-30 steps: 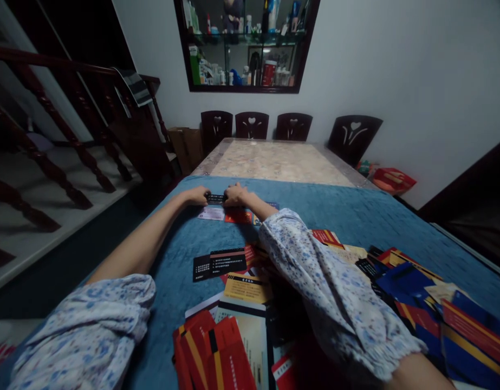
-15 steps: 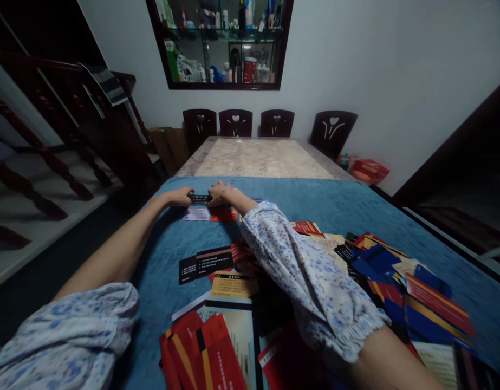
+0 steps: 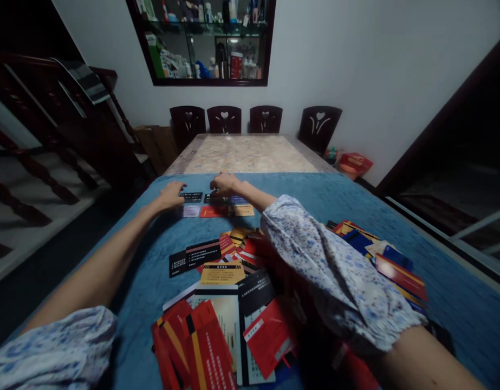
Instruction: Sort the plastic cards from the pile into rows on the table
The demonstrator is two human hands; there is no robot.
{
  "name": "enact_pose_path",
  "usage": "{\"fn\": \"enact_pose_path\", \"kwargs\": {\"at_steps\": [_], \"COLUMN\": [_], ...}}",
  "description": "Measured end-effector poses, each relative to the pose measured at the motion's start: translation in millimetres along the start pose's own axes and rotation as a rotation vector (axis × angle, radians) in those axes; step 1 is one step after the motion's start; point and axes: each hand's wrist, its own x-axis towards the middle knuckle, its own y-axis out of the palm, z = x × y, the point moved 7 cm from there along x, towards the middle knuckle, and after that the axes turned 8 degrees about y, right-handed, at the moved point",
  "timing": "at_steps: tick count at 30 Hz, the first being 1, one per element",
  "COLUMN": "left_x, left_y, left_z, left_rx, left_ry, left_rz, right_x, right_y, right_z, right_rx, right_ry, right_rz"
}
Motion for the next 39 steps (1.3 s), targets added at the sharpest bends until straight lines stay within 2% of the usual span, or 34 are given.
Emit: {"fn": "enact_pose_path", "kwargs": {"at_steps": [4,8,16,21,28,37,39], "left_x": [-9,-15,-27,-35,-49,-61,-65], "left_y": [-3.9,-6.4,-7.1,-0.2,9.8,16.5,18.4], "left_z": [-28,-60,-121,-159,-207,-262,-278], "left_rx": [0.057,0.065,-0.011,-0.077,-0.115,-0.166,-0.165], "left_ry": [-0.001,0.059,0.189,0.270,0.393,0.501,0.531], "left_rz": [0.019,0.019,-0.014,-0.049,-0.088,-0.040,-0.015], "right_x": [-24,-53,-105,-138,-187,-241,-252], "right_y": [-7,-9,-6,-5,5,25,29], "right_z": [-16,-32,-66,-83,-104,-138,-142], "right_rx": [0.027,0.040,0.030,0.053,0.098,0.158,0.192], "right_ry": [0.001,0.013,0.056,0.064,0.072,0.079,0.041], "right_rz": [-0.024,-0.023,-0.066,-0.096,-0.095,-0.174,-0.186]}}
